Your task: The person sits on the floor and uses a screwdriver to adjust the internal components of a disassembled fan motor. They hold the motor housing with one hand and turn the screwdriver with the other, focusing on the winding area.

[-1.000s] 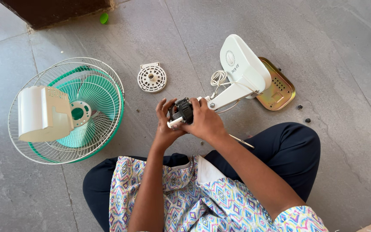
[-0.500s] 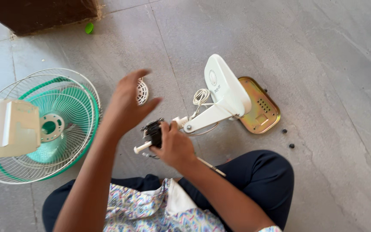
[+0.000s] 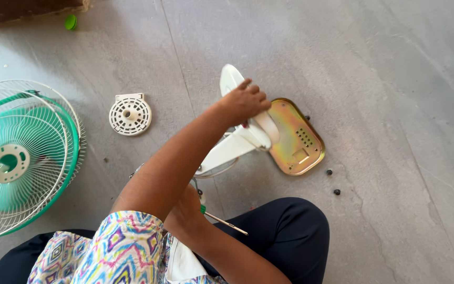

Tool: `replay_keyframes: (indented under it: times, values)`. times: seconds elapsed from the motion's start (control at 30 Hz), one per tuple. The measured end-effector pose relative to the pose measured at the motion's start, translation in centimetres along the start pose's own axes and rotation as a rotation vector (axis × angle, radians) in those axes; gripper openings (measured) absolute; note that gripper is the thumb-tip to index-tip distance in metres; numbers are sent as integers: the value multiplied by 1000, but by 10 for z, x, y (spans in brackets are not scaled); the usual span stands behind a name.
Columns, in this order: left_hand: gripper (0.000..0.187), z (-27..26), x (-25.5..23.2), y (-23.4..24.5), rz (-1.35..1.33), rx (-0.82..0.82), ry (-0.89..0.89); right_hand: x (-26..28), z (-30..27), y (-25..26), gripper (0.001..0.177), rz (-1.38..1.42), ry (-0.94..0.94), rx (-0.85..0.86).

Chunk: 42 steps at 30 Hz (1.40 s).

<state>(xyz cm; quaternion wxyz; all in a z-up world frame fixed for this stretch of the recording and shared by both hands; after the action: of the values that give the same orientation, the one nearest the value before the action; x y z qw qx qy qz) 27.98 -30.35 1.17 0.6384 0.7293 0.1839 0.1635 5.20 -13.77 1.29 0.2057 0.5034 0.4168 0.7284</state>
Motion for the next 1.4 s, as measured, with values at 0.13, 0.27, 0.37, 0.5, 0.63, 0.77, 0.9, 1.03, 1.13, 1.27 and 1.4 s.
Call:
replay_keyframes:
  times: [0.13,0.27,0.37,0.5,0.63,0.77,0.9,1.03,1.13,1.27,1.4]
  values:
    - [76,-24,36,22,27,-19,113,11,11,15,28,71,-98,276]
    - [73,-55,56,56,28,-21,175,34,15,49,42,106,46,193]
    - [70,-80,72,77,6,25,283,44,14,61,52,45,107,214]
    - [71,-114,85,91,-24,1,364,50,1,74,60,72,180,216]
    - [65,-161,98,103,-123,-91,479,60,-7,88,63,62,257,253]
    - [64,-203,113,112,-248,-149,551,67,-9,99,62,-27,340,373]
    - [59,-250,128,108,-281,-224,645,63,-13,115,68,-78,429,474]
    - [57,-304,132,84,-315,-373,754,43,-11,120,80,-214,557,678]
    - [57,-332,124,61,-398,-443,839,20,-8,115,68,-409,590,936]
    - [58,-365,102,50,-402,-550,858,8,-4,123,81,-429,700,1033]
    - [61,-389,89,41,-534,-473,929,2,5,132,88,-409,808,1059]
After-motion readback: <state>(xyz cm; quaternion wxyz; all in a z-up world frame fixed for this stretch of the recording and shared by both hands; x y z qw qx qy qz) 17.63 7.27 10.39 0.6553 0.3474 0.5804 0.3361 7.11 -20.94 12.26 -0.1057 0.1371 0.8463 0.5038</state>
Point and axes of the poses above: each hand's wrist, its own z-axis towards the middle knuckle, its own y-axis out of the back of the hand, x = y × z, the point moved 6 cm from there along z, towards the middle knuckle
